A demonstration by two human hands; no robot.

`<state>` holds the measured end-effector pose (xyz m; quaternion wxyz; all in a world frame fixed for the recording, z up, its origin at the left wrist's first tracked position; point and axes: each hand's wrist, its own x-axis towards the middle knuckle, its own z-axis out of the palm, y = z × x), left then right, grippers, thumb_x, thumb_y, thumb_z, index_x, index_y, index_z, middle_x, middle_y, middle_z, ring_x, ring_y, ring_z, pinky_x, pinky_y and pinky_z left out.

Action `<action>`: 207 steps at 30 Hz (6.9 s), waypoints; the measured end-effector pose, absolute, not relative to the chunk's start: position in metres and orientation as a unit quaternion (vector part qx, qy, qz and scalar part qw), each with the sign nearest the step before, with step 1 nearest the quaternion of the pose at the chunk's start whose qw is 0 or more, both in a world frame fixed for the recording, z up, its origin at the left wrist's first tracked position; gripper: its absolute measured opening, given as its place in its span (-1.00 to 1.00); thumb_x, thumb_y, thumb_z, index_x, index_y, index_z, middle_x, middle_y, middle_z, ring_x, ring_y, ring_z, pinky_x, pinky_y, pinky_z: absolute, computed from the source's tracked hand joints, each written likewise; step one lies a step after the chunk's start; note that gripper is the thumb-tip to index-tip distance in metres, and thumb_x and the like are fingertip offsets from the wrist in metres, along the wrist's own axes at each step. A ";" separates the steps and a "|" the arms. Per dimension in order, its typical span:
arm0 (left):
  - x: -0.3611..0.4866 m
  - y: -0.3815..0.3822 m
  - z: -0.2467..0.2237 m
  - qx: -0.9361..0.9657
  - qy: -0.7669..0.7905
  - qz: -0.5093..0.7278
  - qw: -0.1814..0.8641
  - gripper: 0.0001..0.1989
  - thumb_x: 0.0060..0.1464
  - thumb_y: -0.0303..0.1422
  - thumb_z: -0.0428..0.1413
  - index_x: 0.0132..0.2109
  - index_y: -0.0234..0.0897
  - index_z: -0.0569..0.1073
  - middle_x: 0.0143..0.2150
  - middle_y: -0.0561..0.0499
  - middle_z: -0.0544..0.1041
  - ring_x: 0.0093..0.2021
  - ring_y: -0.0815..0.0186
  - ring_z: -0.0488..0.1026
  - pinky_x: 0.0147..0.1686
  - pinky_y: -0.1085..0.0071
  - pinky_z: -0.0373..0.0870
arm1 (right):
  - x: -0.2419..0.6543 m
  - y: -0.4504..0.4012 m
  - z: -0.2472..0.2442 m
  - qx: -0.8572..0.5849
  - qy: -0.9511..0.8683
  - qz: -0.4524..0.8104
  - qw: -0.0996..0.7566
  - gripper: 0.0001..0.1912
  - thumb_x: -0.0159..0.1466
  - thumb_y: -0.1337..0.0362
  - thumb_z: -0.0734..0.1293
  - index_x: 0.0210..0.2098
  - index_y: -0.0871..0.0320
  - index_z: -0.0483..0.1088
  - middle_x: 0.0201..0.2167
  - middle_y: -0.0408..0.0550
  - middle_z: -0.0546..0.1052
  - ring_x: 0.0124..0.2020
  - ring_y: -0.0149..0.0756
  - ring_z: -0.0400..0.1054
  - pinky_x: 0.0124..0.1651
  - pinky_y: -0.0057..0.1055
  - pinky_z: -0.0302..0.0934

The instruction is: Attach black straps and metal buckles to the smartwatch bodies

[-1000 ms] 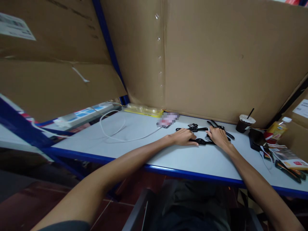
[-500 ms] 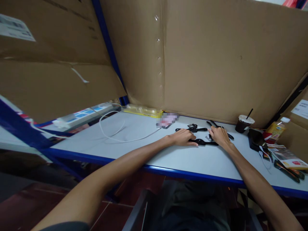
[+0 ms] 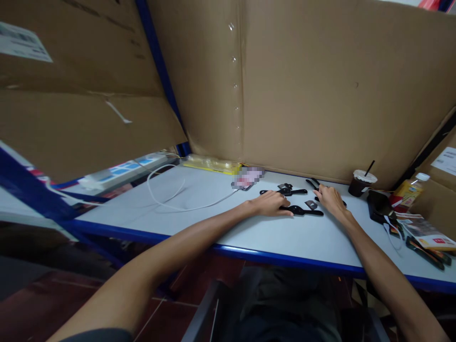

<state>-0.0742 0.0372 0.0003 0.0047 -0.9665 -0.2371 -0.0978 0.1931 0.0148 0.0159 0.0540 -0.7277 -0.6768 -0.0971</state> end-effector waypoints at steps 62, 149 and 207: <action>-0.074 0.036 0.002 -0.967 -0.237 -0.096 -0.009 -0.48 0.36 0.07 0.00 -0.34 -0.24 0.51 -0.46 -0.04 0.52 -0.47 0.28 0.40 -0.42 0.36 0.04 | 0.267 0.036 0.007 -0.787 -0.614 -0.016 0.055 -0.72 0.35 0.17 0.35 -0.07 0.17 0.63 -0.04 0.16 0.65 -0.02 -0.11 0.53 -0.18 -0.43 0.21; -0.088 0.059 0.002 -0.905 -0.413 -0.052 0.093 -0.45 0.37 0.08 -0.03 -0.01 -0.33 0.57 -0.13 -0.26 0.64 -0.16 0.03 0.61 -0.26 0.34 0.32 | 0.134 -0.023 0.009 -0.527 -0.845 -0.070 0.059 -0.52 0.50 0.12 0.14 -0.35 0.15 0.58 -0.43 0.10 0.57 -0.46 -0.26 0.33 -0.34 -0.31 -0.13; -0.079 0.048 -0.012 -0.969 -0.195 -0.120 0.090 -0.41 0.36 0.13 -0.03 -0.29 -0.26 0.59 -0.41 -0.07 0.60 -0.53 0.34 0.43 -0.48 0.39 0.06 | 0.139 -0.026 0.019 -0.479 -0.852 0.023 0.211 -0.71 0.23 0.55 0.21 -0.35 0.12 0.50 -0.36 -0.07 0.50 -0.39 -0.33 0.31 -0.26 -0.42 0.04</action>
